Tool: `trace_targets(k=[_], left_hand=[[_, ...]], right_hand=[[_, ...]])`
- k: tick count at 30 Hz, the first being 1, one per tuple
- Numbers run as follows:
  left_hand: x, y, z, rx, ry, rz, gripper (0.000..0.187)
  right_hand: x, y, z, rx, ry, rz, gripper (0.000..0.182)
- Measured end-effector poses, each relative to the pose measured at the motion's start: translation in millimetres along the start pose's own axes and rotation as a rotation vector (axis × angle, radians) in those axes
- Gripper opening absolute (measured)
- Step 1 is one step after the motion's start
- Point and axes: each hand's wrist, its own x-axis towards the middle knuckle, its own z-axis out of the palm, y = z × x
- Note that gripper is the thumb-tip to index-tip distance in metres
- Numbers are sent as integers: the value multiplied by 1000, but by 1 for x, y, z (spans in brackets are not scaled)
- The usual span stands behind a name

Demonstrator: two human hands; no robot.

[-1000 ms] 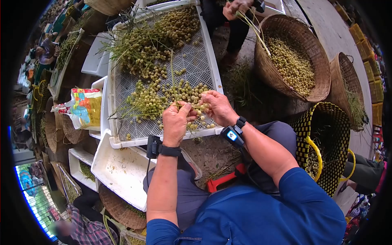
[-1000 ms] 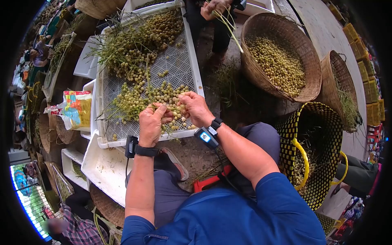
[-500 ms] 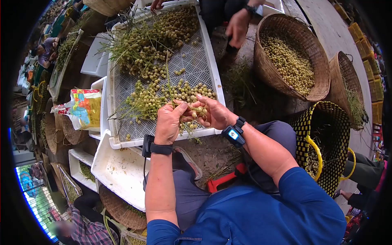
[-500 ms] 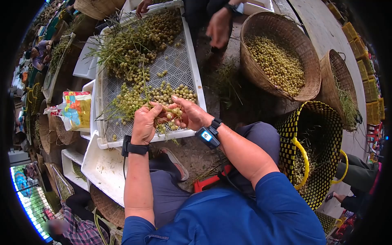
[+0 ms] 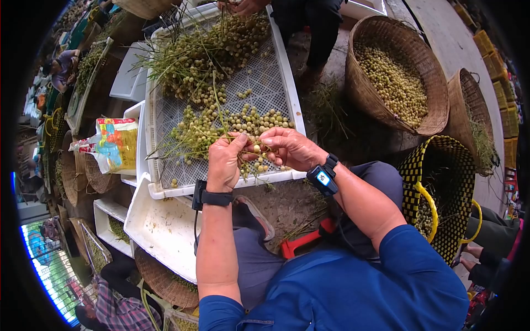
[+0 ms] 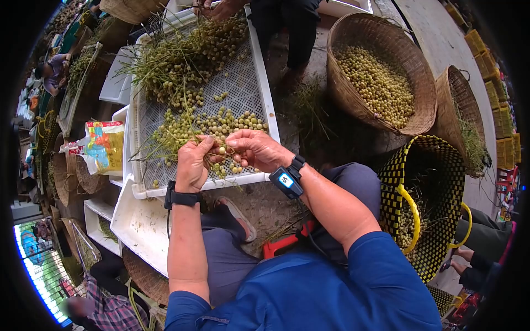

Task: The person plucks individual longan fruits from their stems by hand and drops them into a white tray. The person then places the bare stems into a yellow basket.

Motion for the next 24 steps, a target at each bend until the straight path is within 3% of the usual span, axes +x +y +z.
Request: trace_targets(k=[4, 10, 12, 13, 14, 16, 18, 20, 24], left_hand=[[2, -7, -1, -120, -35, 3, 15], [8, -6, -13, -114, -68, 33, 15], [6, -1, -14, -261, -9, -9, 17], [6, -1, -15, -320, -13, -42, 16], [5, -2, -15, -314, -10, -39, 16], [3, -1, -6, -341, 80, -107, 16], [5, -5, -11, -336, 82, -121, 16], [5, -6, -13, -444, 112, -165, 18], [2, -8, -10, -430, 75, -198, 22]], right_hand=[[1, -1, 1, 45, 52, -40, 15], [7, 3, -16, 129, 319, -155, 15], [6, -1, -13, -173, 421, -191, 25], [0, -8, -11, -600, 344, -175, 33], [1, -4, -9, -595, 337, -177, 33], [0, 3, 1, -1573, 610, -910, 34], [-2, 5, 10, -1460, 600, -1015, 24], [-7, 10, 22, -1116, 342, -823, 16], [-3, 24, 27, -1210, 312, -876, 11]])
